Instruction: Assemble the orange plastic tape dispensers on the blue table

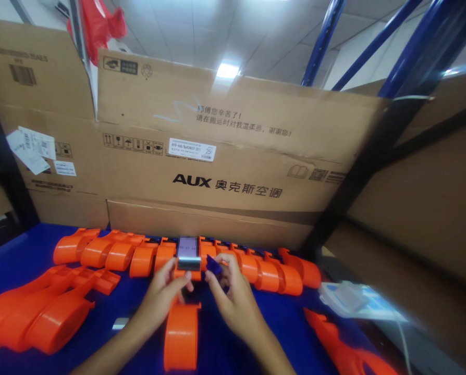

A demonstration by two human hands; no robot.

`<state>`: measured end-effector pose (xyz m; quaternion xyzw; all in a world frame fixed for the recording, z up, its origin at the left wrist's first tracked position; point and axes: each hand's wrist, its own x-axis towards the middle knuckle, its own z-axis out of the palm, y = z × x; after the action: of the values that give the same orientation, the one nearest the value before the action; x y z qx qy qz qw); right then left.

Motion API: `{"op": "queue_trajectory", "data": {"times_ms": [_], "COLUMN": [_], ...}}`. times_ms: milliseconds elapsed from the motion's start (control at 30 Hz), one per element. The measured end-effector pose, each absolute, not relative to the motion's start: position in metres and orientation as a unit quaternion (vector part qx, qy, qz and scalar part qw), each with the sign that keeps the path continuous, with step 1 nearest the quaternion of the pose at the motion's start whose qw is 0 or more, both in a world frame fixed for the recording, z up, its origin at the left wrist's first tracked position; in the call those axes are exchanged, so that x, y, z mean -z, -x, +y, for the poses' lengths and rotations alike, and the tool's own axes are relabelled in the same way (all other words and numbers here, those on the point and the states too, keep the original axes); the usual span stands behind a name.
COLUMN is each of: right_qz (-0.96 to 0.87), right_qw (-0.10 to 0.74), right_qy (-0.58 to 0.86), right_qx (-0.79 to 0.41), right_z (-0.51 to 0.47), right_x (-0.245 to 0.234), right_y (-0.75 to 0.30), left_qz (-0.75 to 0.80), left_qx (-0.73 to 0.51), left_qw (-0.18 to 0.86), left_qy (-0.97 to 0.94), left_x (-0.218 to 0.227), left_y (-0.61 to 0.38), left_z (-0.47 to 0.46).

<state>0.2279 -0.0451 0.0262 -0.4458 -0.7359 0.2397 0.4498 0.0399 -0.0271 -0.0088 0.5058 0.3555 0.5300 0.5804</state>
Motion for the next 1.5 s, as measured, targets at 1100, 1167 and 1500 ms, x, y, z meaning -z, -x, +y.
{"op": "queue_trajectory", "data": {"times_ms": [1100,1167,1500], "right_qz": [-0.828,-0.830,-0.822], "right_qw": [0.321,0.321,0.345], "right_qy": [0.451,0.447,0.440], "right_qx": [-0.093,-0.094,-0.107], "right_z": [-0.053,-0.053,-0.057], "right_x": [-0.039,-0.040,-0.041], "right_y": [-0.231,-0.231,-0.228], "left_qz": [0.362,0.365,0.343], "left_qx": [-0.526,-0.523,-0.540], "left_qw": [0.581,0.583,0.595], "left_qy": [-0.505,-0.503,-0.487], "left_x": [0.010,0.011,0.008], "left_y": [-0.042,-0.042,-0.043], "left_z": [-0.031,-0.031,-0.032]}}
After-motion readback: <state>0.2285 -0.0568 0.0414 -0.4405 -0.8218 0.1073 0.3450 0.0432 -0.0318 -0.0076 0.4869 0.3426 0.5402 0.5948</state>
